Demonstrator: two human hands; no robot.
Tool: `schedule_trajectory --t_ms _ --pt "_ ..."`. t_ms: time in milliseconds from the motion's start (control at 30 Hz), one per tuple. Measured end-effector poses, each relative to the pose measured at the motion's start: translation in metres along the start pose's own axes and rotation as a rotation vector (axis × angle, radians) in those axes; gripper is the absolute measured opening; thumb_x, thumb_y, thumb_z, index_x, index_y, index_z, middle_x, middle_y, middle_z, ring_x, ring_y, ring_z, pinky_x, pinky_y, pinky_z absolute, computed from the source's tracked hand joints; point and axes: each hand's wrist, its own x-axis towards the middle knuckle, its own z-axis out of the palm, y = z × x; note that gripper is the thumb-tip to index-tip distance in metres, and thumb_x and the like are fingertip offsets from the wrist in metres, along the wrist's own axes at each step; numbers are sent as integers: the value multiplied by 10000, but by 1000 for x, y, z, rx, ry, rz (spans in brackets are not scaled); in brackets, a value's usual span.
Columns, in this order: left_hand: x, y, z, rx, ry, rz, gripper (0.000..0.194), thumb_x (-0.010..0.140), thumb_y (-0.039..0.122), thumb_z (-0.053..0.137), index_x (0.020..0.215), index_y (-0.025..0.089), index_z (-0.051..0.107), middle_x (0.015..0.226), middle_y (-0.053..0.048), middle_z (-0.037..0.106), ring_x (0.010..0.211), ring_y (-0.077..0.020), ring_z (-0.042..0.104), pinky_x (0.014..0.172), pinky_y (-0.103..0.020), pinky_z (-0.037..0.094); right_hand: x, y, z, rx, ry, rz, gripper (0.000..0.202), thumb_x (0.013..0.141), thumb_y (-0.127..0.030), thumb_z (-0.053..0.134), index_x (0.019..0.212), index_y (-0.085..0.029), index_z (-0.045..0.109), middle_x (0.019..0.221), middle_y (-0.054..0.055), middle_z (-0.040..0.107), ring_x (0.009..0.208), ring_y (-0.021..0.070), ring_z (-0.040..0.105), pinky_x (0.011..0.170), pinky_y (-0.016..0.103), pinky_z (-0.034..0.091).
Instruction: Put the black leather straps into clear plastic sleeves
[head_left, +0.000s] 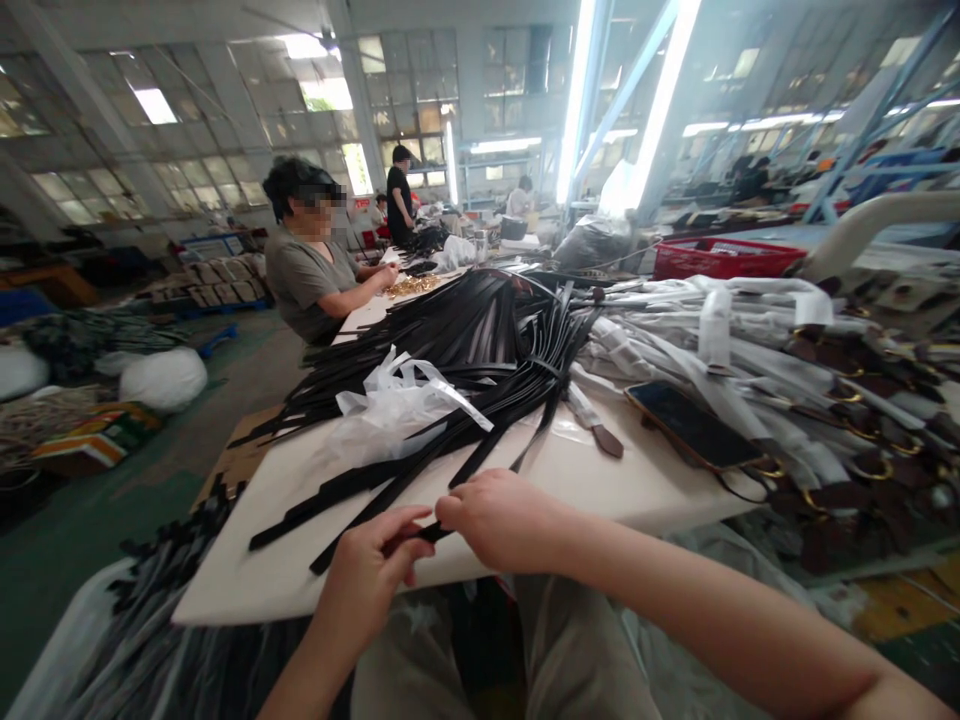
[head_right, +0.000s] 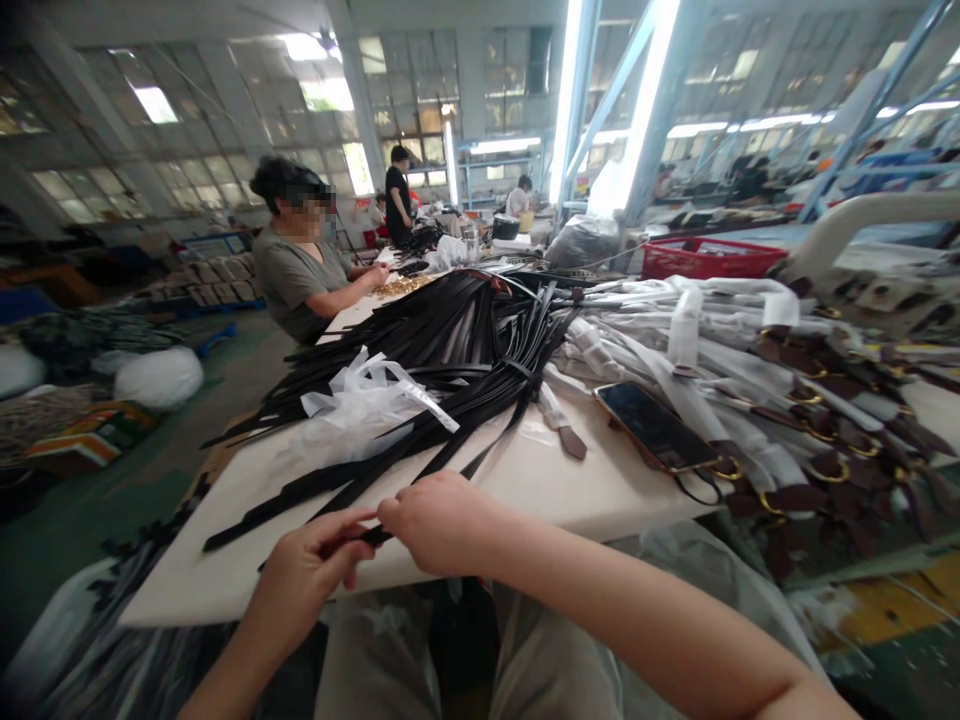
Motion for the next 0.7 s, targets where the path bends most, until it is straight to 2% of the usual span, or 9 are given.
schedule_trajectory --t_ms 100,233,367,533,600,700 --pt "0 -2 1 -13 35 63 391 665 261 715 1055 231 718 898 11 682 543 -132 546 573 -275 453 -4 3 2 58 9 16 175 812 -160 574 985 -156 598 880 60 711 771 222 676 549 301 308" --pt "-2 -4 1 104 74 160 325 656 234 751 980 242 741 846 7 650 742 -179 584 685 -271 457 -10 4 -1 84 -3 37 161 796 -139 557 950 -170 594 851 55 709 723 204 664 535 297 287" --pt "-4 -2 4 134 69 164 320 672 269 741 988 221 741 868 -14 677 774 -199 590 716 -290 460 -13 3 -4 64 8 37 158 795 -133 547 940 -175 595 839 44 706 720 204 668 529 302 289" --pt "-2 8 11 153 10 198 282 683 189 657 949 223 745 812 -3 683 790 -204 589 757 -308 445 -8 -1 -5 3 -46 7 187 793 -190 588 973 -151 623 869 76 719 752 240 682 539 308 313" --pt "-2 9 13 158 -20 200 323 664 150 640 962 219 742 882 -9 710 847 -209 604 806 -316 444 -7 -2 -7 11 -58 16 181 803 -204 583 970 -151 631 869 79 722 759 245 685 545 307 323" --pt "-4 3 9 151 -43 165 416 686 164 646 1095 212 707 1007 -25 724 900 -215 625 849 -331 455 -6 -2 -9 33 -66 44 157 809 -175 554 946 -159 629 855 76 721 765 236 685 559 302 337"
